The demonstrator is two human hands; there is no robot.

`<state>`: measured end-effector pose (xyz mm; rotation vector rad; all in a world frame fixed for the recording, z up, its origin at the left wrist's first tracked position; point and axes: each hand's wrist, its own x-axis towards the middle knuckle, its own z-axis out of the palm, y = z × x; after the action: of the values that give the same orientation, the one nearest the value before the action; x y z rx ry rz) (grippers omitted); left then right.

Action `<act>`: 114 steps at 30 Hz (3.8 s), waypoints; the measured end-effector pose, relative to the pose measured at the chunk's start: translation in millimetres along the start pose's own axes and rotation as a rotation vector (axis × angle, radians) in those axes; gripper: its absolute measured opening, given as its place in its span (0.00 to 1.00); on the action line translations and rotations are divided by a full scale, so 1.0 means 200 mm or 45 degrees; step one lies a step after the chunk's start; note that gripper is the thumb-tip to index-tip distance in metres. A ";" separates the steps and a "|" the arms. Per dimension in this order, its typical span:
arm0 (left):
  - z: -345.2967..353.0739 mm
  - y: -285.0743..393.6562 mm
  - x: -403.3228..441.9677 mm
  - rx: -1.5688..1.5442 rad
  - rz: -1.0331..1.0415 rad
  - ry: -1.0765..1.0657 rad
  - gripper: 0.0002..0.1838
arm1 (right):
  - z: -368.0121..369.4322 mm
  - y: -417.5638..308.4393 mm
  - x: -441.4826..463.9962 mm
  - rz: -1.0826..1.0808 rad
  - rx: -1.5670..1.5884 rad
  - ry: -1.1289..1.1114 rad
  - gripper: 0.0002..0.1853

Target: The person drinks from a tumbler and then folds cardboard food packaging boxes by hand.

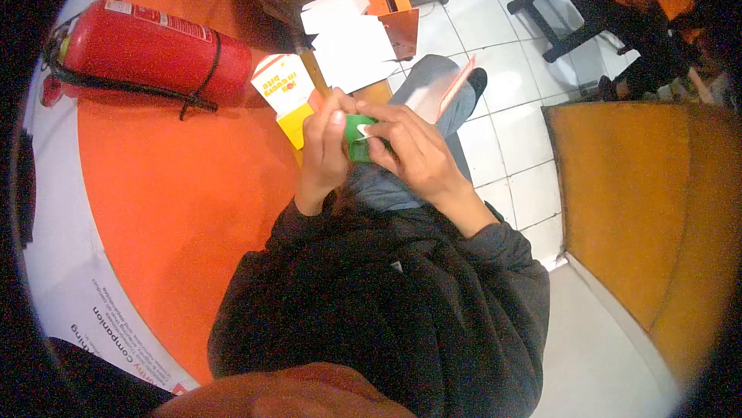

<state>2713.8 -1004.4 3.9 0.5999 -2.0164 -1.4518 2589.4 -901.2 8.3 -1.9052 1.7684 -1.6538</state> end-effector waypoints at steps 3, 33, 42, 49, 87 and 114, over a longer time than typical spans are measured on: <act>0.01 0.01 -0.01 -0.004 -0.034 0.028 0.06 | -0.01 -0.01 -0.01 0.045 0.007 -0.080 0.14; -0.12 -0.42 0.33 0.063 -0.231 -0.252 0.29 | -0.29 -0.04 -0.20 0.681 0.749 -0.085 0.10; 0.01 -0.24 0.12 0.372 -0.049 -0.461 0.21 | -0.20 0.09 -0.03 0.599 -0.178 -0.178 0.12; 0.17 -0.14 0.00 0.297 0.479 -0.029 0.16 | -0.12 0.16 -0.11 0.896 0.107 0.176 0.08; 0.06 -0.30 0.00 0.049 0.565 -0.219 0.13 | -0.14 0.07 -0.13 0.660 0.160 -0.252 0.06; 0.09 -0.66 0.29 0.984 0.774 -0.478 0.09 | 0.47 0.29 -0.57 0.235 -0.660 -0.559 0.18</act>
<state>2662.2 -1070.9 -115.6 -0.0444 -2.7293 -0.4173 2642.4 -889.9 -140.7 -1.9919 2.2141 -0.6802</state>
